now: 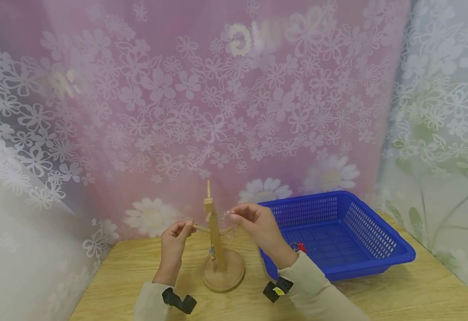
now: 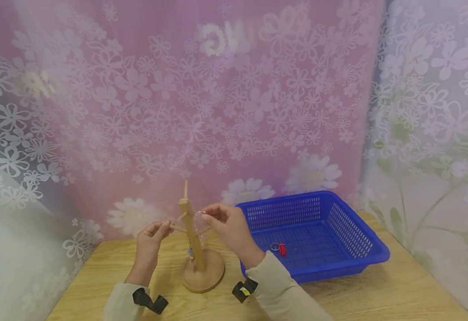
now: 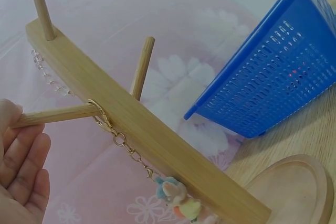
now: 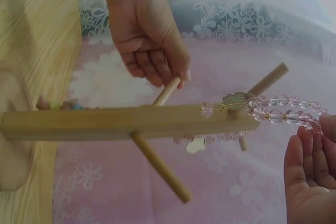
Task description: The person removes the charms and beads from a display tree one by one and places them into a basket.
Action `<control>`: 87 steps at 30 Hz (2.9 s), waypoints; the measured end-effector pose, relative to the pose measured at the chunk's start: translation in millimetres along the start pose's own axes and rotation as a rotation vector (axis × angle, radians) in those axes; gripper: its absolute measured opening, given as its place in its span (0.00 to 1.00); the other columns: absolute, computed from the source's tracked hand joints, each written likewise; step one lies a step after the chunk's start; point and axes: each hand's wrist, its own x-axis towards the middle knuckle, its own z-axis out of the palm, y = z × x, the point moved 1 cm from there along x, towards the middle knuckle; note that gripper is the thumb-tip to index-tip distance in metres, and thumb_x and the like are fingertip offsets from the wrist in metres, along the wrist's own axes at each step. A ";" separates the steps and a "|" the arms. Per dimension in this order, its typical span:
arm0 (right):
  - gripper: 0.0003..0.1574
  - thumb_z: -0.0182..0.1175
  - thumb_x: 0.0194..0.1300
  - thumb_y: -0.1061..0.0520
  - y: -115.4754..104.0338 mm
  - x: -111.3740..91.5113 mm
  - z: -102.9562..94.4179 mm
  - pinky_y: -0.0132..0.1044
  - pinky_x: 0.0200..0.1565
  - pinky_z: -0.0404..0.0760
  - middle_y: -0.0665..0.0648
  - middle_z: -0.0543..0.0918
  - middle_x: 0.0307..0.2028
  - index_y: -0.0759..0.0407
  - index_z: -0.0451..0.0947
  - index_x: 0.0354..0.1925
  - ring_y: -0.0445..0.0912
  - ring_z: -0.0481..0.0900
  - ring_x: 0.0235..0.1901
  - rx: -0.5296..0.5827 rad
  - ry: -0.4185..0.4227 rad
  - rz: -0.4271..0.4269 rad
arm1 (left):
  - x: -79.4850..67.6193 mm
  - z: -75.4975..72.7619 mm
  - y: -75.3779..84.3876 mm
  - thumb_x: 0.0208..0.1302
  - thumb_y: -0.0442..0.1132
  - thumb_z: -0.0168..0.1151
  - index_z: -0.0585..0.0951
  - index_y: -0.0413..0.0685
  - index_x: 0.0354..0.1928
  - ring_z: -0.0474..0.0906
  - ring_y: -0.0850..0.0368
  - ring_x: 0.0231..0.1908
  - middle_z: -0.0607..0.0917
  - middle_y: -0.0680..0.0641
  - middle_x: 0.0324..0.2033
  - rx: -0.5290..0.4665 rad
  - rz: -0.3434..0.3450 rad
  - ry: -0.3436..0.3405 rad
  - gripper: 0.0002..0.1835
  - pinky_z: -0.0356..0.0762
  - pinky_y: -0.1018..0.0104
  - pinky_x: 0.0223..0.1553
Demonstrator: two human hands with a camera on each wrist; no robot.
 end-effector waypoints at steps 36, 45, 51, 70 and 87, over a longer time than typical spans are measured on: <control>0.23 0.61 0.64 0.52 44.1 11.5 -128.1 0.48 0.54 0.74 0.63 0.80 0.48 0.67 0.76 0.51 0.38 0.78 0.43 -0.212 0.086 0.192 | -24.1 -2.7 2.8 0.60 0.35 0.65 0.80 0.28 0.36 0.82 0.61 0.29 0.84 0.57 0.24 0.043 0.089 0.074 0.12 0.75 0.76 0.46; 0.25 0.60 0.66 0.51 54.2 15.0 -154.6 0.44 0.52 0.75 0.64 0.80 0.48 0.69 0.74 0.51 0.44 0.78 0.44 -0.241 0.075 0.231 | -31.0 -0.9 4.8 0.61 0.33 0.64 0.80 0.27 0.37 0.80 0.65 0.28 0.84 0.56 0.25 0.065 0.109 0.080 0.11 0.76 0.75 0.43; 0.28 0.59 0.66 0.49 60.3 17.3 -169.5 0.38 0.50 0.76 0.66 0.77 0.53 0.70 0.73 0.53 0.43 0.77 0.47 -0.228 0.034 0.272 | -33.5 -1.3 4.6 0.60 0.33 0.65 0.81 0.28 0.36 0.80 0.66 0.27 0.84 0.56 0.24 0.074 0.123 0.106 0.11 0.77 0.75 0.41; 0.30 0.61 0.64 0.49 84.4 19.8 -202.8 0.52 0.57 0.71 0.56 0.78 0.50 0.69 0.70 0.55 0.39 0.78 0.46 -0.157 -0.035 0.373 | -54.0 2.7 15.2 0.57 0.34 0.68 0.84 0.35 0.30 0.78 0.65 0.28 0.84 0.56 0.25 0.196 0.165 0.111 0.07 0.76 0.74 0.32; 0.20 0.59 0.66 0.56 112.6 17.4 -203.1 0.52 0.57 0.71 0.60 0.79 0.48 0.71 0.73 0.50 0.48 0.77 0.48 -0.149 -0.244 0.505 | -58.9 -1.2 15.7 0.60 0.32 0.64 0.82 0.33 0.32 0.77 0.62 0.30 0.84 0.50 0.28 0.169 0.173 -0.014 0.07 0.75 0.73 0.35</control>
